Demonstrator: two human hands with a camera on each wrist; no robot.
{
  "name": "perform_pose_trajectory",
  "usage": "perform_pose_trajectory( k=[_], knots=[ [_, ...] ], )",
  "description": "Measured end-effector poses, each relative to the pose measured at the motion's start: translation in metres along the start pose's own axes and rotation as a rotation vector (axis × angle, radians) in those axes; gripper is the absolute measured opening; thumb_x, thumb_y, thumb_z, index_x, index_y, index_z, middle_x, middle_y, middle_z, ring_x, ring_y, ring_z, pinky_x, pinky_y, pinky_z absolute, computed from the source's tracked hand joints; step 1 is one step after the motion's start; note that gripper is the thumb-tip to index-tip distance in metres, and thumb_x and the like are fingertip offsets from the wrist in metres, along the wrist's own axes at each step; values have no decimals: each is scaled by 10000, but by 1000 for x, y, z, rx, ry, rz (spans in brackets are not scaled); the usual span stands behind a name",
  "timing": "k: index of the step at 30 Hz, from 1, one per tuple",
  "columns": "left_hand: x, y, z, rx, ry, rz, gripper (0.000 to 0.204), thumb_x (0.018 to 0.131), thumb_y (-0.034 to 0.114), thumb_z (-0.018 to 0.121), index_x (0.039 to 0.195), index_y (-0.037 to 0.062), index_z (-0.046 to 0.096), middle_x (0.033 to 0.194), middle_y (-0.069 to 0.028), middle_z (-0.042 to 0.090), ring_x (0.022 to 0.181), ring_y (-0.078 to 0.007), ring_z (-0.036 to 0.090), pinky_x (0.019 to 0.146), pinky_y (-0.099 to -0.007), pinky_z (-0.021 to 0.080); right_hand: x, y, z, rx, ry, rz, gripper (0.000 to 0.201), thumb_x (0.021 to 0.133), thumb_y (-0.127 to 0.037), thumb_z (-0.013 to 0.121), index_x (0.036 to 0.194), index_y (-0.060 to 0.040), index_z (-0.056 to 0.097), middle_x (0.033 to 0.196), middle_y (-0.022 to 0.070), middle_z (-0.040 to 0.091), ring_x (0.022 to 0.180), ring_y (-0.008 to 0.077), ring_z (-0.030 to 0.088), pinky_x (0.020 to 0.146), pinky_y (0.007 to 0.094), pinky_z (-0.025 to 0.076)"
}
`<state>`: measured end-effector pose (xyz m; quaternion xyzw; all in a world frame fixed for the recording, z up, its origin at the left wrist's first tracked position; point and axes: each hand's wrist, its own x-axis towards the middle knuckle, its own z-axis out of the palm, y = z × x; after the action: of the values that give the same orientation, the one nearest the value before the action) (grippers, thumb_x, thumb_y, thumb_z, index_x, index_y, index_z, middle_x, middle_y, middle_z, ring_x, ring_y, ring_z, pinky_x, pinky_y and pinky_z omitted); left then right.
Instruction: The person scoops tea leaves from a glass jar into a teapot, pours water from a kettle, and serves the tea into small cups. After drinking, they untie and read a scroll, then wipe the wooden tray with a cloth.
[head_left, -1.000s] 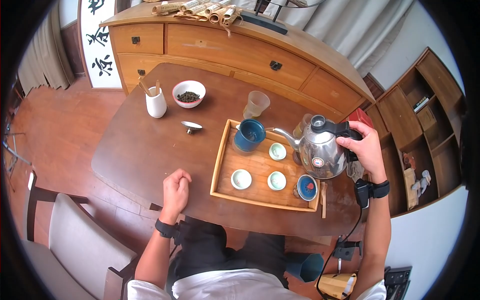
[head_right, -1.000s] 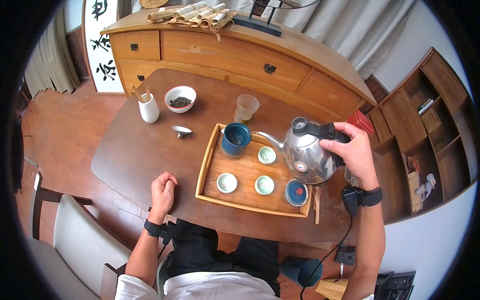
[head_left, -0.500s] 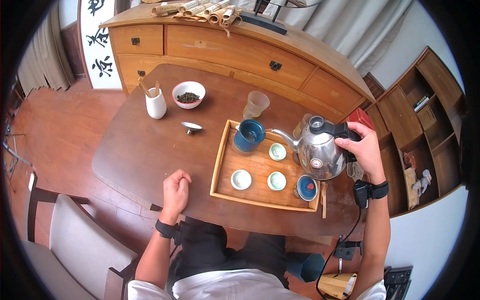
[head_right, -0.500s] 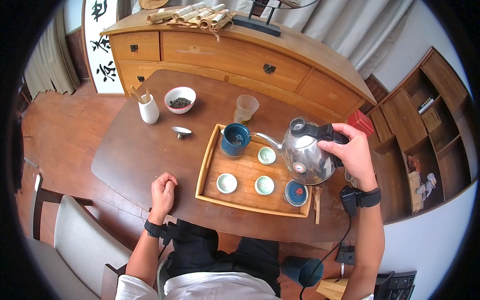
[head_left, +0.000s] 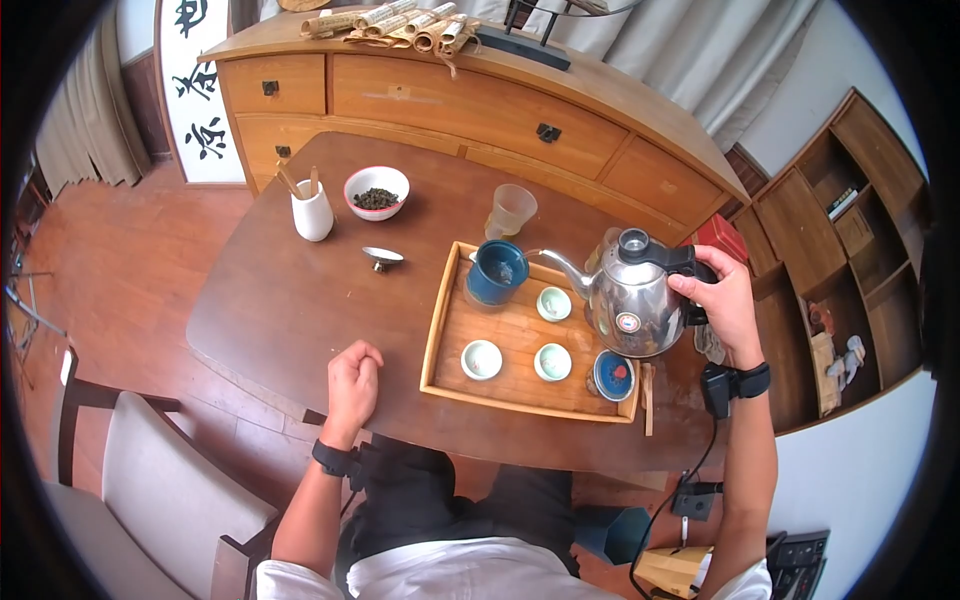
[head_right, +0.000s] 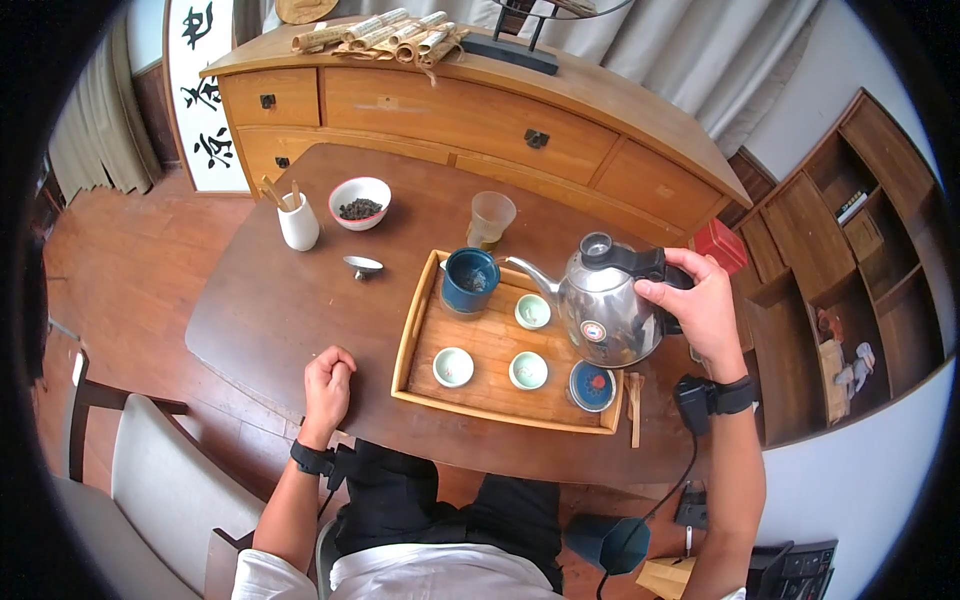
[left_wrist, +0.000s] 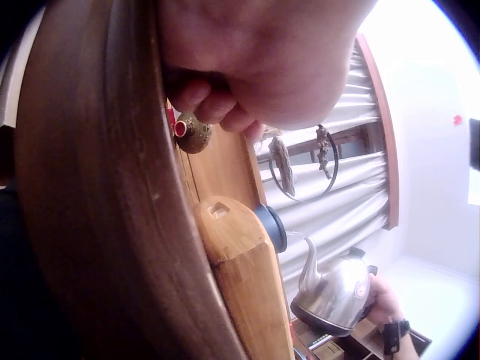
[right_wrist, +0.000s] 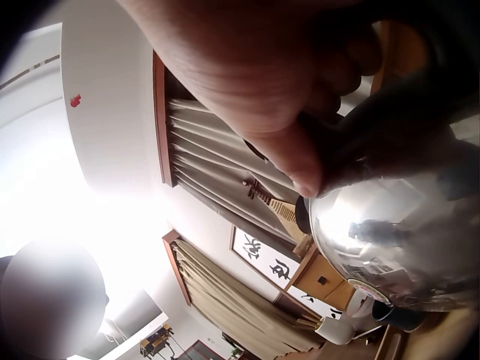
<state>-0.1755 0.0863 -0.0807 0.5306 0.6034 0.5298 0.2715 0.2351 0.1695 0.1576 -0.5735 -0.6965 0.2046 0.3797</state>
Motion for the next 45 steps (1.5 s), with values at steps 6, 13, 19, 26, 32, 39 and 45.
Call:
perform_pose_trajectory(
  k=[6,13,19,26,32,39,45],
  knots=[
    [0,2,0,2,-2,-13,179,828,-15,442,747,0,601,585,-89,508,556,-154,510,555,-310,415,-9,-4,9,169,-33,22,304,799,-52,791,1067,16,665,918,35,699,800,77,656,728,221,532],
    [0,-1,1,-4,1,-13,174,829,-24,447,750,-1,600,578,-84,503,552,-150,502,550,-310,410,-16,12,22,295,1,3,334,807,-57,793,1099,20,651,951,30,704,811,77,654,744,228,535],
    [0,-1,2,30,4,-8,170,829,-24,447,754,-2,598,583,-85,509,552,-155,500,552,-311,412,-21,23,28,396,21,31,338,816,-56,787,1115,14,646,979,30,699,839,78,651,766,226,527],
    [-1,-8,2,-25,2,-14,175,838,-29,446,744,6,589,587,-35,481,568,-104,463,540,-284,382,-36,48,0,424,174,42,285,862,-75,734,1115,21,642,964,35,692,832,85,633,763,235,507],
    [-1,-11,2,-40,-3,-10,170,835,-39,447,738,7,579,594,-20,477,567,-92,449,530,-274,364,-63,105,-48,405,392,123,239,891,-87,704,1101,6,635,852,9,658,678,70,569,603,220,436],
    [-1,-16,3,-36,-20,-51,154,839,-30,458,738,5,569,608,-15,468,582,-88,438,540,-268,357,-88,173,-60,413,537,198,223,904,-50,687,1102,24,615,866,54,677,671,120,624,619,268,515],
    [-1,-9,4,4,-3,-29,160,838,-31,456,732,7,570,605,-11,470,573,-87,432,535,-267,354,-84,254,-51,387,721,185,290,889,-104,734,1136,-15,610,917,-9,663,645,31,535,563,193,411]
  ],
)
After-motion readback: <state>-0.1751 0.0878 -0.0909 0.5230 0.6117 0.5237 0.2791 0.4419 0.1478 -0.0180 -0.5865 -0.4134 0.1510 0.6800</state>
